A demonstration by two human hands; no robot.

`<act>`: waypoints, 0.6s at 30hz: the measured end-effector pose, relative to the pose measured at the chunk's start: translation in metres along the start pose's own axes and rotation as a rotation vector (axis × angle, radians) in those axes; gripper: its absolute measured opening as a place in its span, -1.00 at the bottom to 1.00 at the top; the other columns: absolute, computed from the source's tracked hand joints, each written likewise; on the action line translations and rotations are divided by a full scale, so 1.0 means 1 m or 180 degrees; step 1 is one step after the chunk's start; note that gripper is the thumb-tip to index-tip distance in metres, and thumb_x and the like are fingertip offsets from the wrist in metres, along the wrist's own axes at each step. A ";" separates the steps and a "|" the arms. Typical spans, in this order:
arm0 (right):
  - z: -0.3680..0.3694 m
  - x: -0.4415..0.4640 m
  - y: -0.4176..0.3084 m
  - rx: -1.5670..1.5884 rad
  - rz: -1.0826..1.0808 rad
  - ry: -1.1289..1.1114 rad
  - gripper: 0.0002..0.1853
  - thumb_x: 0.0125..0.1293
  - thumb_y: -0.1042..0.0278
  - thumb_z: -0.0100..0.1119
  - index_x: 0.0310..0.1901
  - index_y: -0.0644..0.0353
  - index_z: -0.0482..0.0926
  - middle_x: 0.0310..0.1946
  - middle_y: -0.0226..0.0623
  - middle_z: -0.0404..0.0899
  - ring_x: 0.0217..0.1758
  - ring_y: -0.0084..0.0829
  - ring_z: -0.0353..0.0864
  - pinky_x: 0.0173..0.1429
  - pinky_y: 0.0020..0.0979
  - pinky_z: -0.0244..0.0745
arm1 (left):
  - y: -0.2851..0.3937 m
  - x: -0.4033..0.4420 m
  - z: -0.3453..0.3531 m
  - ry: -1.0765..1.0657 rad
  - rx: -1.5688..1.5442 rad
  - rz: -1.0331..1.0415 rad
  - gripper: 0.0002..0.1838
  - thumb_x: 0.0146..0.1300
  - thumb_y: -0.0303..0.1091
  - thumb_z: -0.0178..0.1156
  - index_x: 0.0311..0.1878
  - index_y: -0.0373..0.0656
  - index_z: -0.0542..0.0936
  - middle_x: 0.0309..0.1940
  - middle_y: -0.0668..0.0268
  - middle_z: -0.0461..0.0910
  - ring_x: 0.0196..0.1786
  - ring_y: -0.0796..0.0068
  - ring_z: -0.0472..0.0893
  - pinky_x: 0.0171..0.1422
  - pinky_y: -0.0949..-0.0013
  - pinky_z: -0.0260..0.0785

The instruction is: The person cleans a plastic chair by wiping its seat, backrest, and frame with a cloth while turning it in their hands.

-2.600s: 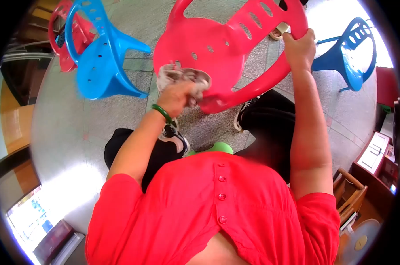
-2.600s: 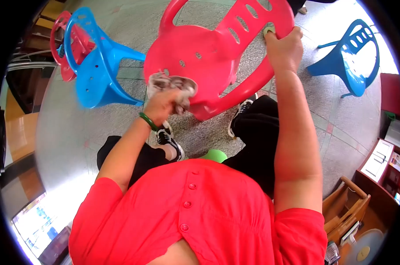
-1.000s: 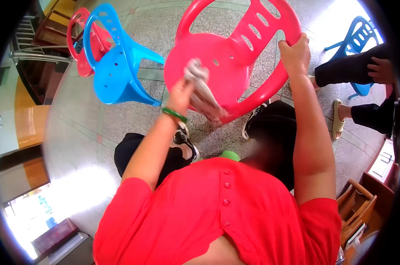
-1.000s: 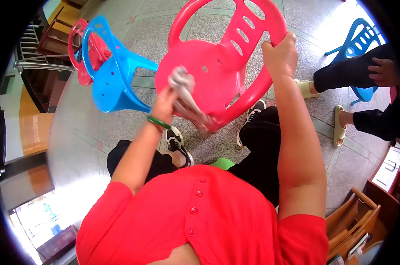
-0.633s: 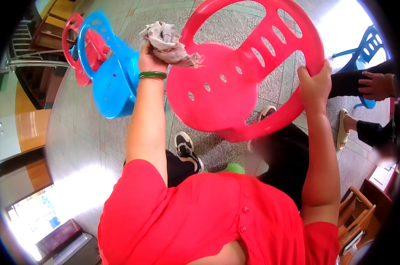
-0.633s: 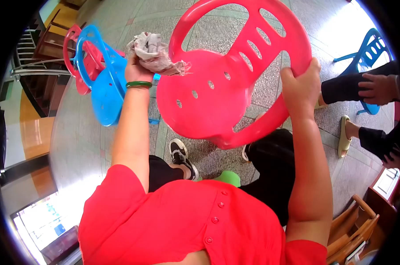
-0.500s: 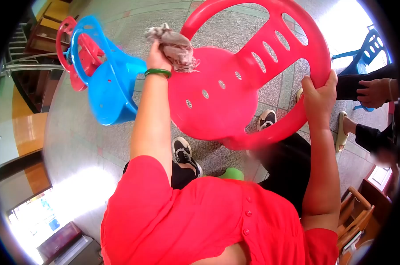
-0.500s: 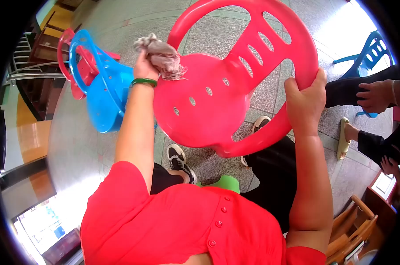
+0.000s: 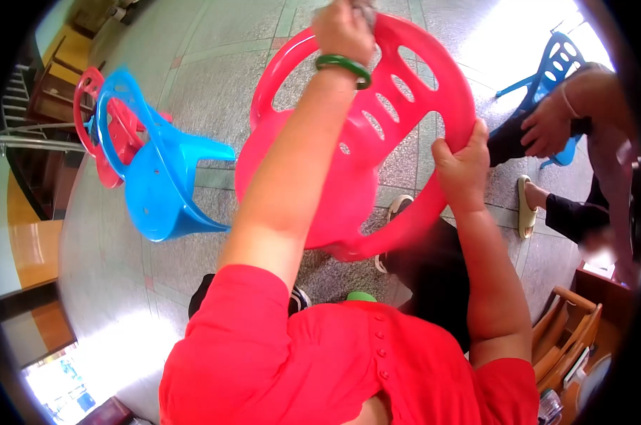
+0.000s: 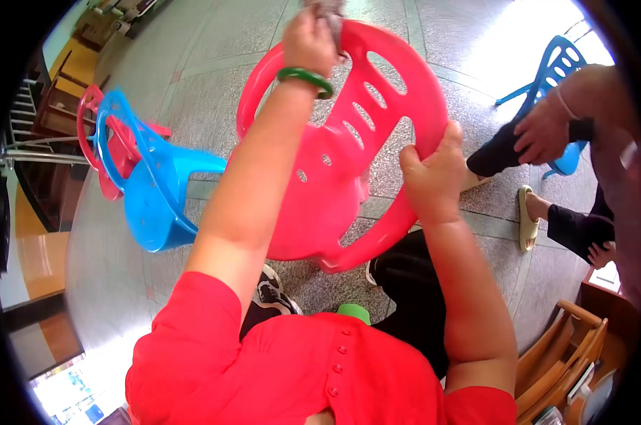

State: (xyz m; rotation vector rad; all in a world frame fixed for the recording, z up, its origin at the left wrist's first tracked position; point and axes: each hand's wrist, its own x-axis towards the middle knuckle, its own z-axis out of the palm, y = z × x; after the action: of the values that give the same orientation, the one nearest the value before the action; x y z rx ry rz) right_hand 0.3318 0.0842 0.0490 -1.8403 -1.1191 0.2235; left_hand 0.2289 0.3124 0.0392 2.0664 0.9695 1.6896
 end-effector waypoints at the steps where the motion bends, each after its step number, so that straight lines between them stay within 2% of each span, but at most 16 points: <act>1: 0.002 -0.001 0.000 0.0243 -0.0022 0.0046 -0.60 0.00 0.44 0.15 -0.10 0.33 0.31 -0.41 0.03 0.54 -0.35 -0.01 0.58 -0.22 -0.17 0.47 | 0.027 0.003 0.012 -0.0117 -0.0537 -0.0018 -0.76 0.22 -0.50 -0.03 -0.08 -0.25 0.54 -0.28 0.04 0.60 -0.21 0.08 0.60 -0.10 0.14 0.43; 2: 0.002 -0.004 -0.001 0.0240 -0.0008 0.0090 -0.60 0.00 0.44 0.15 -0.10 0.33 0.31 -0.41 0.03 0.54 -0.35 -0.01 0.58 -0.22 -0.17 0.47 | 0.050 0.002 0.022 -0.0241 -0.1069 -0.0043 -0.77 0.19 -0.52 -0.02 -0.12 -0.24 0.56 -0.32 0.07 0.60 -0.20 0.04 0.58 -0.06 0.10 0.41; 4: 0.003 -0.004 -0.002 -0.0228 -0.0074 0.0161 -0.57 -0.01 0.45 0.14 -0.08 0.33 0.26 -0.42 0.11 0.52 -0.32 0.12 0.54 -0.20 -0.09 0.45 | 0.067 -0.009 0.038 -0.0291 -0.0440 0.0691 -0.77 0.17 -0.54 -0.01 -0.15 -0.18 0.58 -0.28 0.11 0.61 -0.10 0.09 0.57 0.06 0.15 0.36; 5: 0.003 -0.002 0.001 -0.0378 -0.0116 0.0131 -0.54 -0.01 0.46 0.14 -0.06 0.33 0.23 -0.40 0.18 0.51 -0.28 0.21 0.51 -0.18 -0.02 0.42 | 0.080 -0.017 0.044 -0.0444 -0.0617 0.0856 -0.77 0.16 -0.54 0.01 -0.15 -0.14 0.58 -0.25 0.13 0.61 -0.05 0.10 0.55 0.12 0.17 0.32; 6: 0.004 -0.001 0.005 -0.0373 -0.0080 0.0156 -0.54 -0.01 0.46 0.14 -0.06 0.33 0.23 -0.40 0.18 0.51 -0.28 0.21 0.51 -0.18 -0.02 0.42 | 0.098 -0.030 0.039 -0.0606 -0.0794 0.0991 -0.76 0.14 -0.54 0.03 -0.14 -0.10 0.58 -0.22 0.15 0.61 0.00 0.12 0.53 0.17 0.19 0.29; 7: 0.005 0.000 0.009 -0.0163 0.0055 0.0038 -0.54 -0.01 0.44 0.15 -0.06 0.33 0.23 -0.38 0.18 0.52 -0.27 0.21 0.52 -0.19 -0.01 0.41 | 0.111 -0.043 0.035 -0.0648 -0.0807 0.0921 -0.76 0.15 -0.55 0.04 -0.14 -0.07 0.58 -0.15 0.20 0.60 0.10 0.15 0.48 0.27 0.20 0.20; 10: 0.004 -0.004 0.005 0.0012 0.0127 0.0005 -0.54 0.06 0.35 0.15 -0.04 0.30 0.23 -0.34 0.16 0.54 -0.25 0.18 0.54 -0.24 0.01 0.43 | 0.125 -0.059 0.013 -0.1118 -0.1058 0.0833 -0.75 0.16 -0.58 0.03 -0.14 -0.09 0.57 -0.09 0.18 0.58 0.14 0.14 0.46 0.29 0.19 0.20; 13: 0.003 0.000 0.005 -0.0367 -0.0622 -0.0242 -0.66 0.20 0.28 0.05 -0.04 0.27 0.35 -0.29 0.09 0.56 -0.26 0.09 0.57 -0.26 -0.01 0.46 | 0.141 -0.084 -0.011 -0.1417 -0.1253 0.0594 -0.75 0.21 -0.62 -0.01 -0.11 -0.15 0.57 -0.06 0.19 0.56 0.17 0.15 0.44 0.30 0.20 0.21; 14: 0.005 -0.002 0.008 -0.0328 -0.0599 -0.0220 -0.66 0.20 0.28 0.05 -0.04 0.27 0.35 -0.29 0.09 0.56 -0.26 0.09 0.57 -0.26 -0.01 0.46 | 0.144 -0.090 -0.016 -0.1471 -0.1327 0.0407 -0.74 0.22 -0.63 -0.02 -0.10 -0.16 0.57 -0.07 0.19 0.56 0.17 0.14 0.43 0.30 0.20 0.22; 15: 0.010 -0.001 0.014 -0.0225 -0.0454 -0.0386 -0.66 0.18 0.28 0.07 -0.05 0.26 0.38 -0.29 0.08 0.56 -0.25 0.09 0.57 -0.24 -0.01 0.46 | 0.144 -0.090 -0.022 -0.1480 -0.1192 0.0429 -0.73 0.28 -0.61 -0.05 -0.04 -0.16 0.55 -0.08 0.22 0.56 0.14 0.25 0.47 0.24 0.26 0.28; 16: 0.010 -0.001 0.014 -0.0126 -0.0312 -0.0549 -0.65 0.15 0.27 0.10 -0.06 0.25 0.40 -0.30 0.08 0.56 -0.24 0.09 0.57 -0.22 -0.01 0.47 | 0.146 -0.091 -0.030 -0.1497 -0.1188 0.0452 -0.73 0.28 -0.61 -0.05 -0.04 -0.16 0.55 -0.08 0.22 0.56 0.14 0.25 0.47 0.24 0.26 0.28; 17: 0.009 -0.007 0.011 0.0153 -0.0036 -0.0525 -0.57 0.10 0.23 0.14 0.00 0.21 0.39 -0.25 0.00 0.56 -0.14 0.04 0.56 -0.10 -0.06 0.46 | 0.148 -0.092 -0.041 -0.1874 -0.1904 -0.0811 -0.73 0.31 -0.59 -0.07 -0.01 -0.16 0.54 -0.08 0.23 0.56 0.12 0.32 0.48 0.21 0.30 0.31; 18: 0.007 -0.009 0.013 0.0175 -0.0022 -0.0497 -0.57 0.10 0.23 0.14 0.00 0.21 0.39 -0.25 0.00 0.56 -0.14 0.04 0.56 -0.10 -0.06 0.46 | 0.144 -0.091 -0.050 -0.2074 -0.2302 -0.1387 -0.73 0.35 -0.56 -0.08 0.03 -0.17 0.51 -0.07 0.24 0.56 0.08 0.41 0.50 0.17 0.35 0.34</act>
State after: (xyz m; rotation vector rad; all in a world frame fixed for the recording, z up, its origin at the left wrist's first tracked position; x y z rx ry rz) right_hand 0.3306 0.0794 0.0321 -1.7942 -1.2140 0.3956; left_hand 0.2185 0.1381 0.0727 1.5740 0.4412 0.8522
